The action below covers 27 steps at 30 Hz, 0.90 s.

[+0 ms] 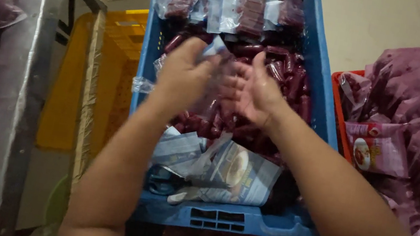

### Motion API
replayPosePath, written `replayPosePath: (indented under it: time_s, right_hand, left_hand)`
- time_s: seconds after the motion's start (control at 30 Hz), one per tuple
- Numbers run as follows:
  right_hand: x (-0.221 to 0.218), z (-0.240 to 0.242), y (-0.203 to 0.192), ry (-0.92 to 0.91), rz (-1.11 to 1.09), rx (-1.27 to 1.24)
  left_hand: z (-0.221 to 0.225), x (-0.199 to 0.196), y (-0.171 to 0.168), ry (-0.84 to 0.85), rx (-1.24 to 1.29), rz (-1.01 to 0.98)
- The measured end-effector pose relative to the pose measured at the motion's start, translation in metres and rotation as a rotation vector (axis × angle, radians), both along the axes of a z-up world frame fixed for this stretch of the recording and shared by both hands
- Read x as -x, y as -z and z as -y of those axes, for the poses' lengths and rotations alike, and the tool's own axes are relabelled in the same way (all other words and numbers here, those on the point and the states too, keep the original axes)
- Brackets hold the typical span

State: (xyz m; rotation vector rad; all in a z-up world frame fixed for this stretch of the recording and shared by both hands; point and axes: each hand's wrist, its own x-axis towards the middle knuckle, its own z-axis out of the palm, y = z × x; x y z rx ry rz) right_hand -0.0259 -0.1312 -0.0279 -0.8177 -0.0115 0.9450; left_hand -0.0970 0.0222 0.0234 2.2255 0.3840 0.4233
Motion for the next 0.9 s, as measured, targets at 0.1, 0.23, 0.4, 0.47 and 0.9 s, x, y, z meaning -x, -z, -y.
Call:
replayPosePath:
  time_s: [0.1,0.23,0.4,0.47,0.9]
  right_hand:
    - [-0.034,0.018,0.007,0.02,0.011,0.079]
    - [-0.052,0.034,-0.009,0.385,-0.099,0.168]
    - [-0.063,0.035,0.009,0.472,-0.157,0.146]
    - [-0.068,0.031,0.021,0.438,-0.142,0.136]
    - [-0.064,0.028,0.021,0.36,-0.058,0.185]
  left_hand:
    - [-0.007,0.013,-0.044,-0.02,0.08,-0.19]
    - [-0.053,0.018,-0.028,-0.032,0.0,-0.398]
    - [-0.115,-0.021,-0.008,-0.082,-0.397,-0.211]
    - [-0.123,-0.04,-0.033,-0.077,-0.231,0.058]
    - [-0.21,-0.143,0.081,-0.186,-0.779,0.048]
